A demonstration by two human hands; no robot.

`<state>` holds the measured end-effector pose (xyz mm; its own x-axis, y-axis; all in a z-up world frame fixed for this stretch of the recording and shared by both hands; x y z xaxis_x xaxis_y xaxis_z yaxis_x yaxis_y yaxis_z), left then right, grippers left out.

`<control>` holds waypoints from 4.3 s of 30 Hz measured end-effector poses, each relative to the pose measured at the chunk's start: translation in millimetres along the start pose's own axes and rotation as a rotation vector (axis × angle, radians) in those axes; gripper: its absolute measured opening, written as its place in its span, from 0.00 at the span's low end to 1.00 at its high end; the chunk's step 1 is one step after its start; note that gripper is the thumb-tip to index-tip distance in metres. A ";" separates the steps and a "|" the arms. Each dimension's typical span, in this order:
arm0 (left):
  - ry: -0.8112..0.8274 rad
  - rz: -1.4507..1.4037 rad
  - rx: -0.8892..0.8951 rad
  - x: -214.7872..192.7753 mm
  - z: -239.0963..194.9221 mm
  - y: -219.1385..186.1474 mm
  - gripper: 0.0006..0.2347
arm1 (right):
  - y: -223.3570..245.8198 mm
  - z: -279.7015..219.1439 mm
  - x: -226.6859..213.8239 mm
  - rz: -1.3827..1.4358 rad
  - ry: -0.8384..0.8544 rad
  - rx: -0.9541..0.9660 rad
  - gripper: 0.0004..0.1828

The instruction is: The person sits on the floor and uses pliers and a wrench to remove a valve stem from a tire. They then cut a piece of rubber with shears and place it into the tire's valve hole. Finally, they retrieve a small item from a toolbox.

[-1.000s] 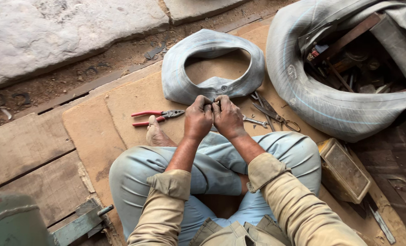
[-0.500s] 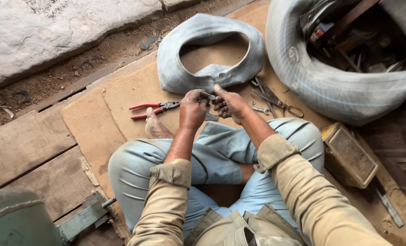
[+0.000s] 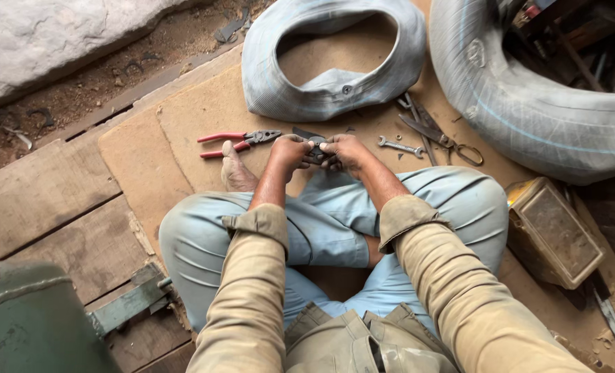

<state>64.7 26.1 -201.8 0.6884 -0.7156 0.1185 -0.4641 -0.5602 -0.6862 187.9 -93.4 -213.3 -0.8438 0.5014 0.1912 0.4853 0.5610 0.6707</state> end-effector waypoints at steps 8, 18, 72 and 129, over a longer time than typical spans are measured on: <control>-0.031 0.090 -0.085 0.7 13.9 19.1 0.07 | 4.2 -4.0 1.4 -0.160 -0.115 0.012 0.11; -0.315 0.622 -0.061 -1.4 9.3 5.6 0.10 | 17.9 -11.5 8.6 -0.357 -0.340 -0.040 0.10; -0.667 0.034 0.236 -30.0 -33.6 -51.5 0.11 | 88.7 -36.3 4.5 -1.306 -0.370 -0.344 0.15; -0.124 -0.424 0.014 152.3 36.7 8.3 0.14 | 179.0 -115.5 -145.1 -0.236 -0.528 -0.714 0.14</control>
<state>186.2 -72.2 -215.8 0.8784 -0.3675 0.3055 -0.1190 -0.7873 -0.6050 370.7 -141.9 -38.2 -0.6033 0.7601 -0.2412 -0.0907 0.2351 0.9677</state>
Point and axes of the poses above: each hand's wrist, its own z-axis towards the middle knuckle, its own x-axis out of the palm, y = z × x, the point moved 6 cm from there along z, towards the middle knuckle, and after that the axes turned 2 degrees about -x, right-handed, at the moved point
